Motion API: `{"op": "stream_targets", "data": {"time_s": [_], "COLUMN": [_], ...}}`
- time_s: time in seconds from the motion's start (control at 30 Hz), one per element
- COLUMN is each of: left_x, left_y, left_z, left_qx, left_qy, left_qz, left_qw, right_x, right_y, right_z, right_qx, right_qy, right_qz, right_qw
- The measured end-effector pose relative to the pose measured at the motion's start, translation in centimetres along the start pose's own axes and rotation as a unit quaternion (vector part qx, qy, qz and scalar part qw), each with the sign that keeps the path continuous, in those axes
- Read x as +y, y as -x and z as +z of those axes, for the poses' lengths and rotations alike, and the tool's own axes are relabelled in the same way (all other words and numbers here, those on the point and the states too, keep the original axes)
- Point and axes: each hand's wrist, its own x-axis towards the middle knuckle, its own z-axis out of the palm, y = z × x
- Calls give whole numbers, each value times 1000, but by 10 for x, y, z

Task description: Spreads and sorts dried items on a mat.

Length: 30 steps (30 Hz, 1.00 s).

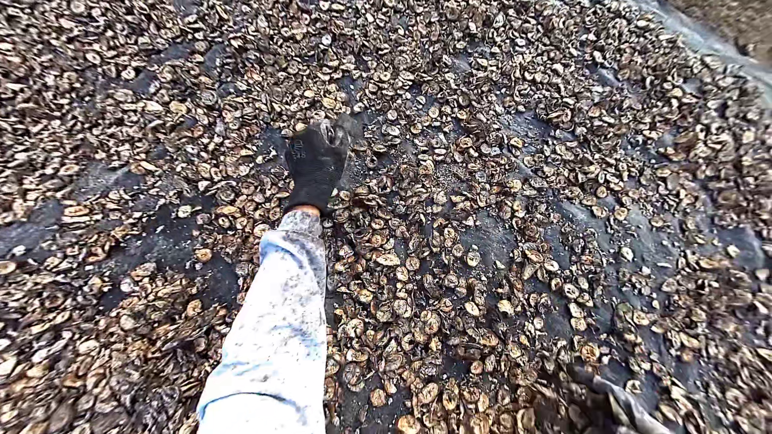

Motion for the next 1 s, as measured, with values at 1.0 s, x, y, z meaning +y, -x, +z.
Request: {"op": "stream_targets", "data": {"time_s": [1.0], "left_x": [87], "left_y": [65], "left_z": [114], "left_qx": [-135], "left_qy": [-85], "left_qz": [177], "left_qw": [971], "right_x": [-123], "right_y": [-323], "right_z": [-44], "right_qx": [168], "right_qy": [233], "right_qz": [-62], "right_qw": [956]}}
